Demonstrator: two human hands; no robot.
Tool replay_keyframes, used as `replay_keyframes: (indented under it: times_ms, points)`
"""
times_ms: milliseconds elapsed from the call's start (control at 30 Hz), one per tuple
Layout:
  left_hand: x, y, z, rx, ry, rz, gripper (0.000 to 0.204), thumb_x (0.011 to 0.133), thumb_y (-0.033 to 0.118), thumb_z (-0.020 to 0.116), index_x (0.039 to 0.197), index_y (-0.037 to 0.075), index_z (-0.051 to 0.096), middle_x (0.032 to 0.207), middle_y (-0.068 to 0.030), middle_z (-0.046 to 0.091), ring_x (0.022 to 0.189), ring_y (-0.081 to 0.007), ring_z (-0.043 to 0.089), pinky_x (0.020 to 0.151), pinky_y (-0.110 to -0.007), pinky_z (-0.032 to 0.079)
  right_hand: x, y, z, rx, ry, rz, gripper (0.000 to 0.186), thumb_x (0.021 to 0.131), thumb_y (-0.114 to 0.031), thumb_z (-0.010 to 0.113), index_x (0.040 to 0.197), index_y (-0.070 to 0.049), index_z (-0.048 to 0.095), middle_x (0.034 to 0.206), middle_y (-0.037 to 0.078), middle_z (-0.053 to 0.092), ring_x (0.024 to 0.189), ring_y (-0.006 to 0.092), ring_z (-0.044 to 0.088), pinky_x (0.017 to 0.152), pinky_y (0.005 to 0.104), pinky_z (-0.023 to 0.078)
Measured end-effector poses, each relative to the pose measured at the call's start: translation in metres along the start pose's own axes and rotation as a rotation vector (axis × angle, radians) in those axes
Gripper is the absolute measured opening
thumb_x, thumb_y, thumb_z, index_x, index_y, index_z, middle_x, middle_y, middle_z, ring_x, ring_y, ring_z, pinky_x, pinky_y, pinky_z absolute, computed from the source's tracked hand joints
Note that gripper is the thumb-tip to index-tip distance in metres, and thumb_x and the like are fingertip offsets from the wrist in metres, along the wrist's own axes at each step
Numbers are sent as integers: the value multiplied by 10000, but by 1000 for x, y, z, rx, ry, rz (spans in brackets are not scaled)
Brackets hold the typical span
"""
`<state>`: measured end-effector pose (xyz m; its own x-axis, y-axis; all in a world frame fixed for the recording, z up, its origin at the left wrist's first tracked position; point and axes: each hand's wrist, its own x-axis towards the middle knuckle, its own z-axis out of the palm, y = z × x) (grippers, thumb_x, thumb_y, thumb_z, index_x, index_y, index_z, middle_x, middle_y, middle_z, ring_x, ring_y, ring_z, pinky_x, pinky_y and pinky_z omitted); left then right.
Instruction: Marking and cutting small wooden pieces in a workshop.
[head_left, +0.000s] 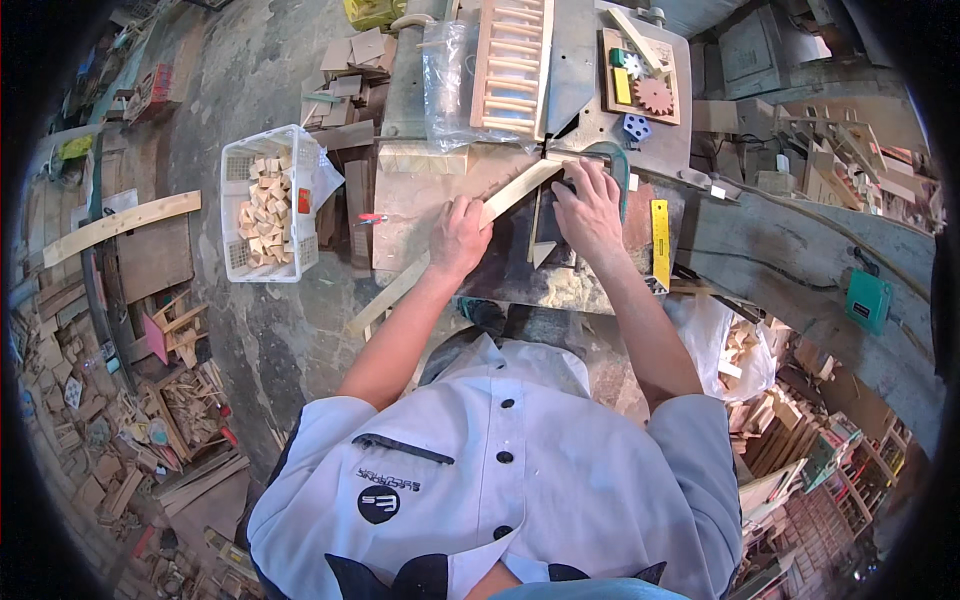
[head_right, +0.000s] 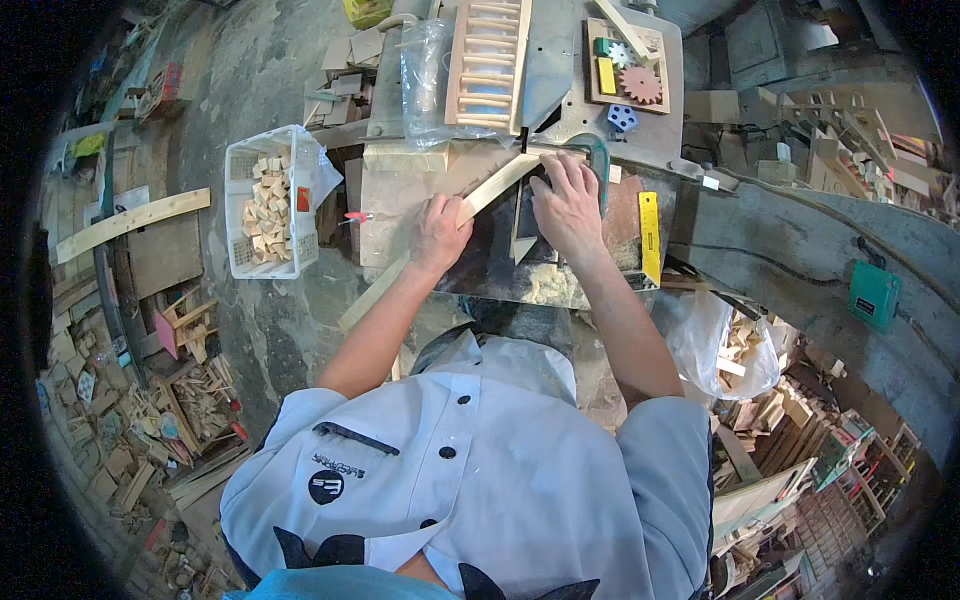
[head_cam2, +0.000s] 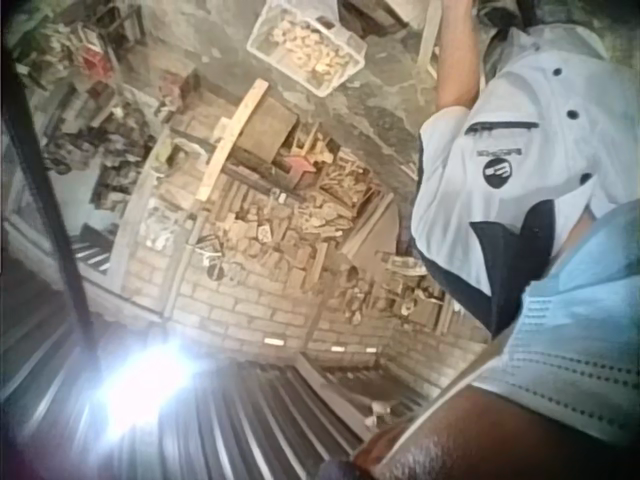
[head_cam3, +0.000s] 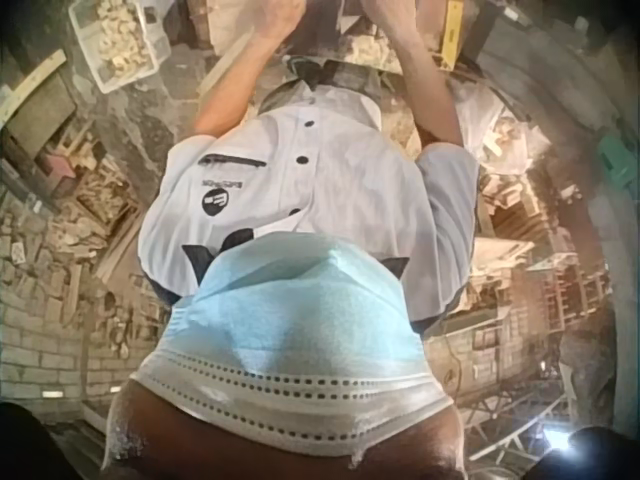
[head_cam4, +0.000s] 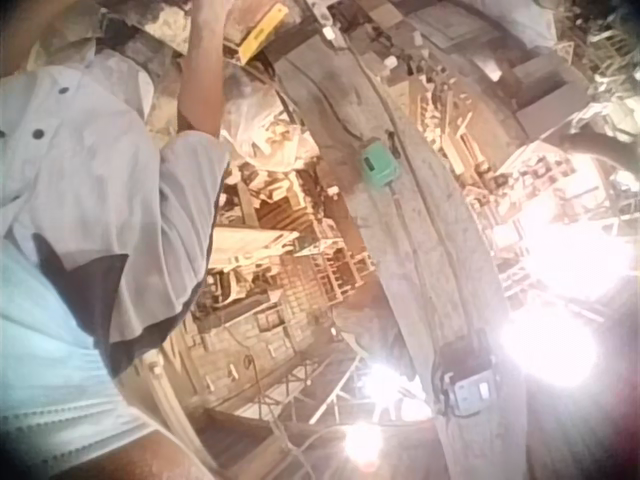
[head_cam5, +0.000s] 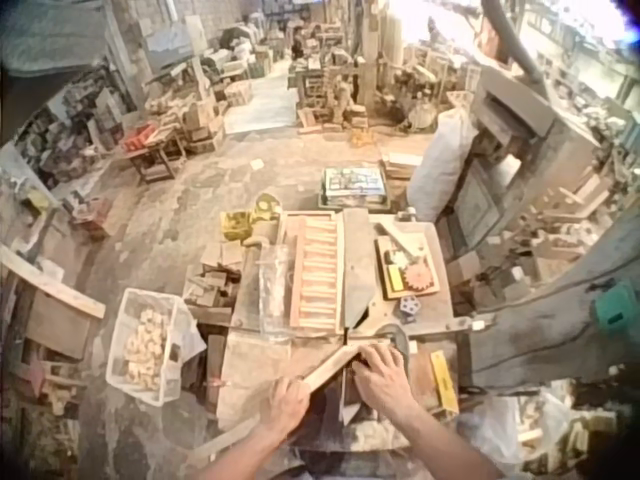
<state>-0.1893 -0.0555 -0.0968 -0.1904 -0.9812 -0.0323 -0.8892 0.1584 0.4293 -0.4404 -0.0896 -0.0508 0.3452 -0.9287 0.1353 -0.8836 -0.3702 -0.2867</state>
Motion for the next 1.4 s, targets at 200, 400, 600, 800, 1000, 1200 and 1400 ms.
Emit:
replay_keyframes:
  times_ms: [200,400,600,800,1000,1200,1400]
  points:
    - [3,-4,4,-19,58,125,466,808,167,822,1225,54,647,1074,-110,579,1018,-344,630,858,-464,571,7,14,-2,59,-54,29,414,848,-117,773,1256,-92,700,1461,118,540,1444,319,463,1162,473,407]
    - [3,-6,10,35,59,140,501,818,212,815,1273,78,656,1091,-84,591,1042,-309,611,892,-467,531,22,29,1,-115,-169,-47,492,858,-56,705,1343,-132,671,1494,116,532,1433,302,482,1168,462,415]
    - [5,-2,8,88,73,142,512,815,240,819,1279,90,659,1139,-65,611,1107,-285,587,964,-478,458,28,29,-2,-208,-218,-91,341,917,-130,637,1247,-138,725,1457,117,560,1378,286,526,1121,418,459]
    - [14,-9,12,92,120,222,529,808,256,821,1274,63,660,1400,-57,606,1366,-262,514,1140,-477,397,36,31,1,-184,-233,-52,393,895,-64,635,1269,-149,722,1526,108,536,1405,289,513,1155,420,438]
    - [30,-9,15,99,120,222,528,820,259,818,1284,63,658,1436,-35,595,1389,-248,501,1154,-483,393,46,40,3,-226,-165,-89,273,921,-141,630,1178,-131,722,1483,111,556,1356,277,545,1101,394,474]
    - [49,-11,16,112,122,224,539,831,266,816,1304,70,650,1446,-32,590,1399,-244,494,1153,-490,394,65,49,2,-207,-187,-50,365,887,-69,643,1229,-166,725,1501,75,557,1369,272,540,1105,414,466]
    - [63,-13,19,124,114,221,541,843,277,808,1317,75,645,1456,-28,585,1402,-242,493,1152,-491,393,77,54,3,-200,-192,-31,354,878,-57,649,1204,-175,721,1498,56,560,1363,268,542,1101,412,465]
